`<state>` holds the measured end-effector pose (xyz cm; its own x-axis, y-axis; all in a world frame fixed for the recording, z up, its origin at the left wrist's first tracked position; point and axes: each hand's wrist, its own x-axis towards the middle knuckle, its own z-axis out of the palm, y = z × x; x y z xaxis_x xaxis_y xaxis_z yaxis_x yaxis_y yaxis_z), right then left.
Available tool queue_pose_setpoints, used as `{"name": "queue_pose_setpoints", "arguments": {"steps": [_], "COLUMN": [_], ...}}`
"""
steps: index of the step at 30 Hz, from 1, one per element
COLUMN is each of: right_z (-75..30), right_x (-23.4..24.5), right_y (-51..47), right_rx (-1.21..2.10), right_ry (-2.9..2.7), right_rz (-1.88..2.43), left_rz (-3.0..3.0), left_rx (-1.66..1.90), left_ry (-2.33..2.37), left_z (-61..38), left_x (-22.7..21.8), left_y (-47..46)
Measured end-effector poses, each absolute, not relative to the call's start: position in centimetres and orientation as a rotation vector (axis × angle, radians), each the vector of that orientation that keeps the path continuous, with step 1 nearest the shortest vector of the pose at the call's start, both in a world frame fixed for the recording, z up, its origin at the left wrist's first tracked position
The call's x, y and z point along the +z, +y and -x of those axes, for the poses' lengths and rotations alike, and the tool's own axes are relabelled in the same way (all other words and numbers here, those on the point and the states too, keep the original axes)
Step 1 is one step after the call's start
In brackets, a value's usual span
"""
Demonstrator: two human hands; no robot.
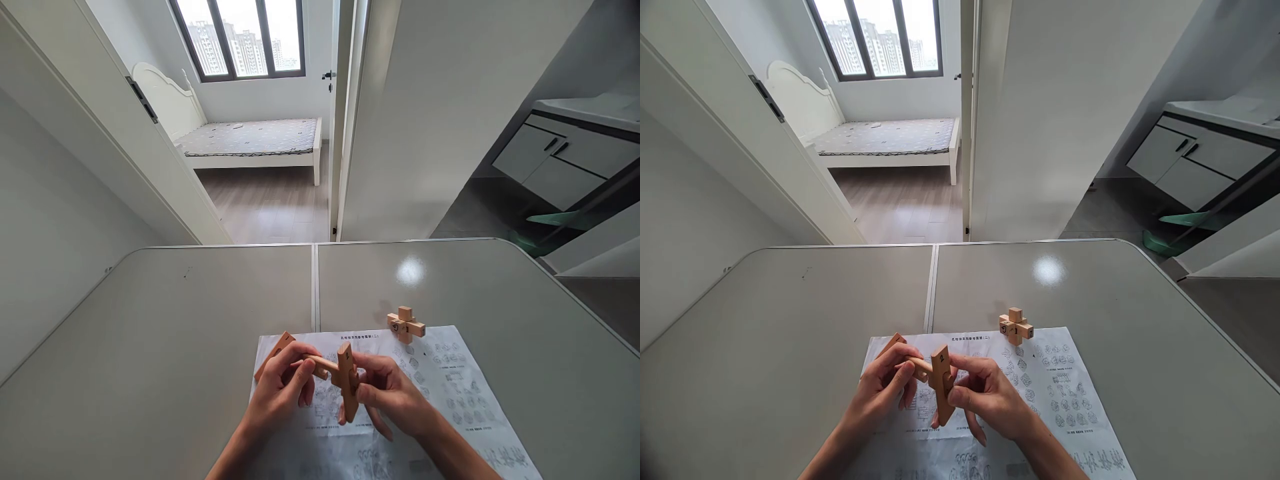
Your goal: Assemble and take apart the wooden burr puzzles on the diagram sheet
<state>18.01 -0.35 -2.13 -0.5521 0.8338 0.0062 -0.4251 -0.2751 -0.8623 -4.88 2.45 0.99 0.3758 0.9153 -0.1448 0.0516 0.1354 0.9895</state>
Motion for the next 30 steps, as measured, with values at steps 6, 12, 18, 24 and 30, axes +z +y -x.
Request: {"name": "queue_pose_setpoints", "arguments": {"steps": [6,12,18,24,30], "right_z": [-17.85,-17.68,-17.70,-17.75,-18.17], "right_x": [-2.06,-1.88,-2.56,-2.50,-2.41], "right_y": [-0.38,-0.33,-0.57,-0.56,-0.14], "right_rx": [1.924,1.924,1.912,1.918,1.934], "right_ry": [-1.096,-1.092,-1.076,-1.080,-1.041], "right_rz": [0.582,0.564,0.587,0.570,0.580], "left_rz": [-1.301,-1.298,-1.297,-1.280,-1.268], "left_rx": [0.800,0.804,0.804,0.789,0.761], "left_ry": [0.988,0.991,0.974,0.978,0.913], "left_z": [5.01,5.10,5.16,5.16,4.93], "left_x": [1.22,0.99,0.81,0.99,1.28], "left_y": [2.55,2.52,2.53,2.59,2.45]}}
